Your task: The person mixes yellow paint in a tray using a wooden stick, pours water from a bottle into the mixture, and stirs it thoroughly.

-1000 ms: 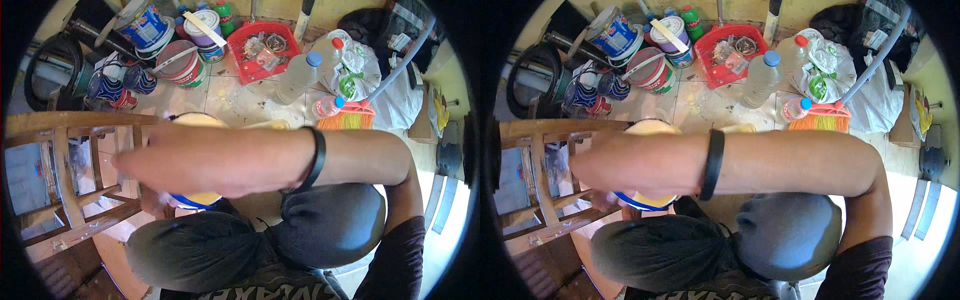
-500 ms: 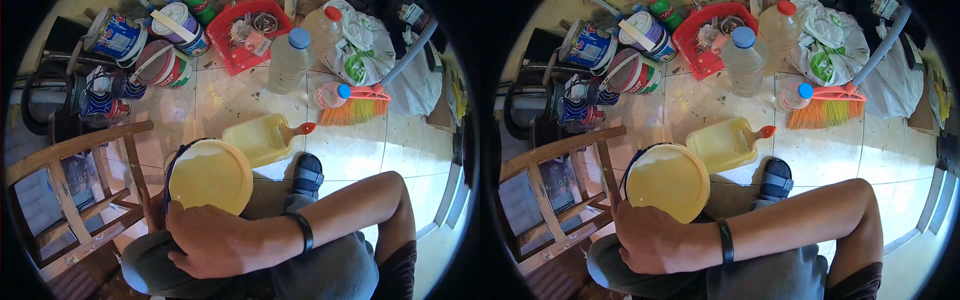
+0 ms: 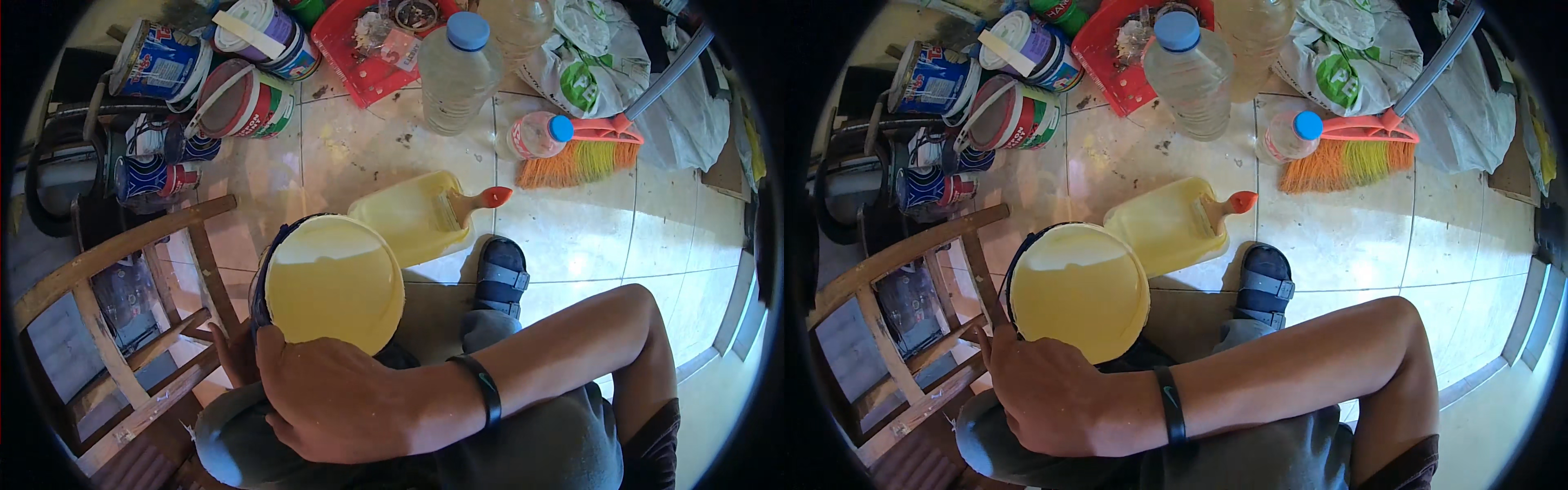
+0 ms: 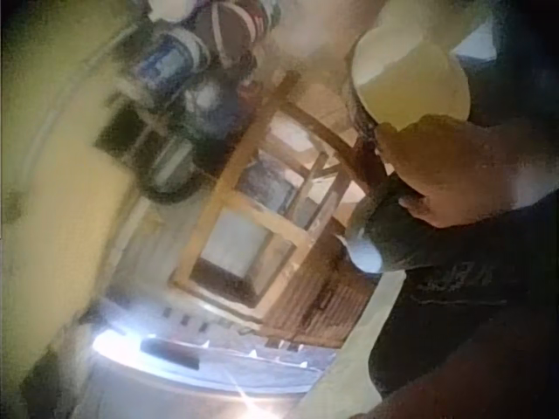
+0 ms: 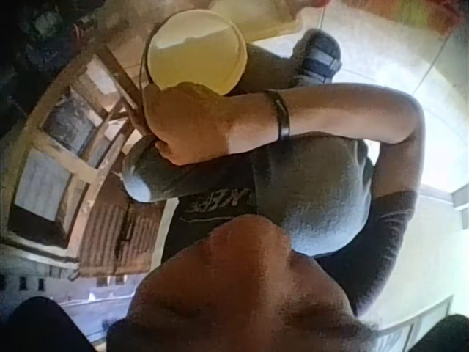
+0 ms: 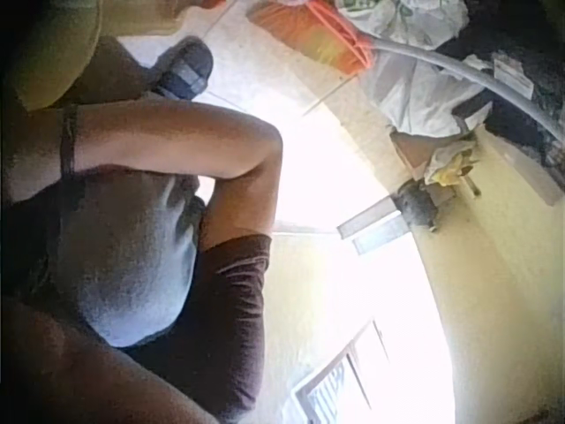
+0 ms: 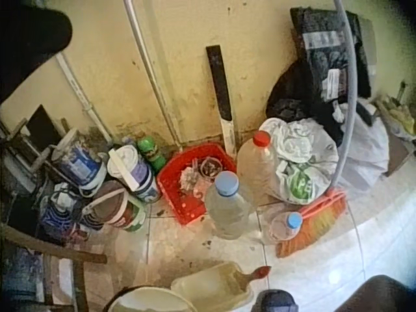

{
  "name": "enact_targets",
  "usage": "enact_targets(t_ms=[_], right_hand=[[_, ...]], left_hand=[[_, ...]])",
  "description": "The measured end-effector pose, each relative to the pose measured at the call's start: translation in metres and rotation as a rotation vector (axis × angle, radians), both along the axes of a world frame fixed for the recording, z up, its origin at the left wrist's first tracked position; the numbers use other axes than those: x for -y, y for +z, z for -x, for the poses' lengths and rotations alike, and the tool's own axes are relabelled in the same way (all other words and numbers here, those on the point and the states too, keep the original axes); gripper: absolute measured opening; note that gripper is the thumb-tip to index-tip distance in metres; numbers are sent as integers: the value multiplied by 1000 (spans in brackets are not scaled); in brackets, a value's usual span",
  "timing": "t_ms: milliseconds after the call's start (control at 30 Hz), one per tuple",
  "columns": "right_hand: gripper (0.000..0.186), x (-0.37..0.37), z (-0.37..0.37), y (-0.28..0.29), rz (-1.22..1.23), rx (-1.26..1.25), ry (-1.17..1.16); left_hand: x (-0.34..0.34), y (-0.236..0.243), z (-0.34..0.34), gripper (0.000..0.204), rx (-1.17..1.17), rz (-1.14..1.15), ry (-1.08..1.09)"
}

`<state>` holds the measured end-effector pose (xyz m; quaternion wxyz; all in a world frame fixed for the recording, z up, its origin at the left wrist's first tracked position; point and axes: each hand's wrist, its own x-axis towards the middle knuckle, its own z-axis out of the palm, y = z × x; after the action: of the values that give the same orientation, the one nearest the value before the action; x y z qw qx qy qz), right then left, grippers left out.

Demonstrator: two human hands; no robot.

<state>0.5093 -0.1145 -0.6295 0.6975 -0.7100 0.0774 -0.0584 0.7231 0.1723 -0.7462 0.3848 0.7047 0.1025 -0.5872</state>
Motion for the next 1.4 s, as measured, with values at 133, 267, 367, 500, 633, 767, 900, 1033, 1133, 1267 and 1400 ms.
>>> enact_targets(t_ms=[133,267,367,500,633,767,900,1033,1133,1267,1400], right_hand=[[49,-2,-2,-6,-8,-8,-32],[49,-1,-4,-5,8,-73,15],[50,-3,-7,-7,13,-67,-10],[52,3,-8,-5,-29,-101,41],[52,3,-6,-4,54,-83,20],[52,2,-7,-7,0,-92,29],[52,4,-7,-5,-33,-94,47],[53,3,-7,-5,-5,-70,9],[53,5,-7,-4,-25,-86,42],[54,2,-7,-5,2,-46,4],[55,-1,-11,-5,34,-52,28]], left_hand=[[-2,3,-1,96,-4,-4,0],[-3,2,-2,95,-6,-7,-6],[-3,2,-3,94,-10,-6,-11],[-2,3,-5,93,-10,-11,-23],[0,5,-6,92,-8,-18,-37],[2,8,-8,92,-5,-22,-50],[3,10,-8,91,-3,-27,-57],[2,14,-9,90,7,-28,-66],[2,16,-9,89,10,-30,-71],[2,18,-11,89,15,-30,-79],[1,19,-13,88,18,-26,-77]])
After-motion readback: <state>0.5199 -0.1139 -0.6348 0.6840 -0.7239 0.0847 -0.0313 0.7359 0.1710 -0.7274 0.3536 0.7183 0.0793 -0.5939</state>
